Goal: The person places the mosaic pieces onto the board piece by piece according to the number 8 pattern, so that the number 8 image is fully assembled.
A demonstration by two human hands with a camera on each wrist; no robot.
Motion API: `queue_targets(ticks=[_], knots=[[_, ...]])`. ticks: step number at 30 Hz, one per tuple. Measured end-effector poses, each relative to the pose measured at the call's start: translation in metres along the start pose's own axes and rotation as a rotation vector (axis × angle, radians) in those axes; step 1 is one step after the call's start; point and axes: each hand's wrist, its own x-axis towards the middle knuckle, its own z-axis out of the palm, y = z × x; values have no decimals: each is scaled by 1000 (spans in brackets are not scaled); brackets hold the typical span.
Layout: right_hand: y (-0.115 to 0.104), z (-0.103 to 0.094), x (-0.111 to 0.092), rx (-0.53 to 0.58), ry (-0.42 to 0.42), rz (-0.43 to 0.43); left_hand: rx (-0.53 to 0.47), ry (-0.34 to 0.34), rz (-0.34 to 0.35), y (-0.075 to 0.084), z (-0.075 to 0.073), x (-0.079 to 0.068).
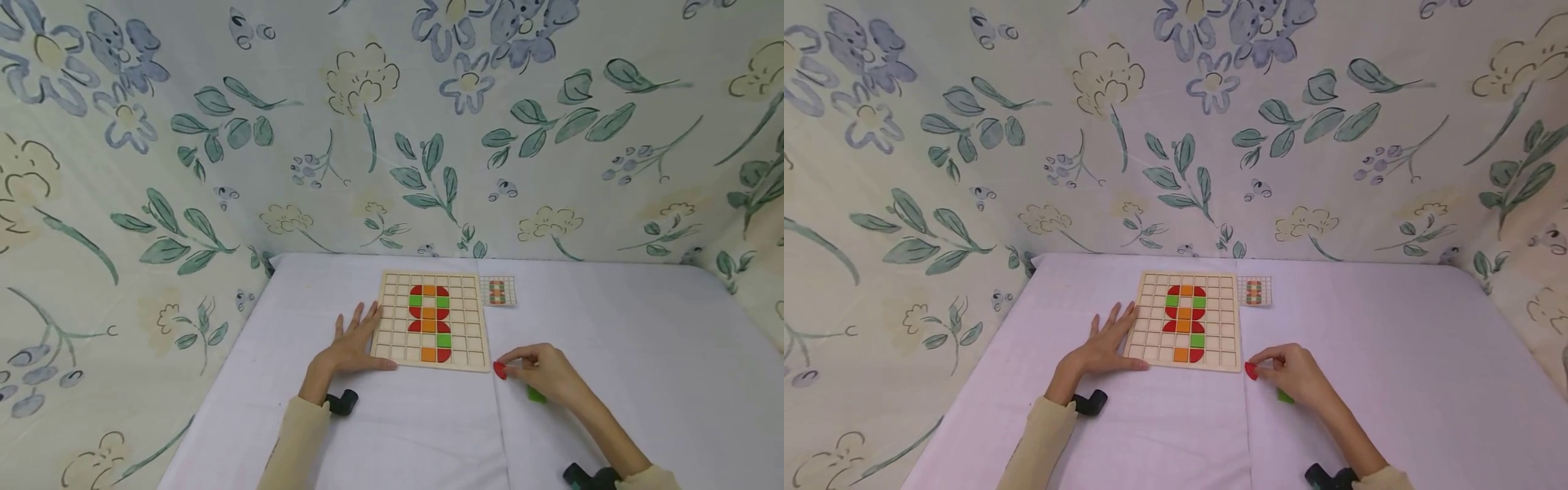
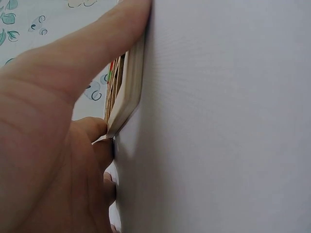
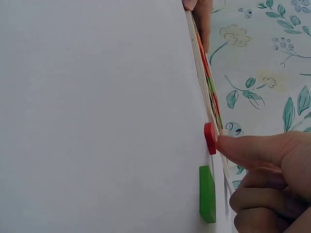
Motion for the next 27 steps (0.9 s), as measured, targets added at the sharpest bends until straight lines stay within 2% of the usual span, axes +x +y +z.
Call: queue_targets(ticks=[5,15,24,27], knots=[[0,1,-1,-48,-1,26,6,4,2,0,1,0],[12,-9,-7,-51,38,59,8,3,-5,-2,1,-1],[11,-6,-5,-6,30,36,-6,4,0,-1,-2,-2],[8,-5,-3,-21,59,29,-7,-4,1,0,-3,-2]])
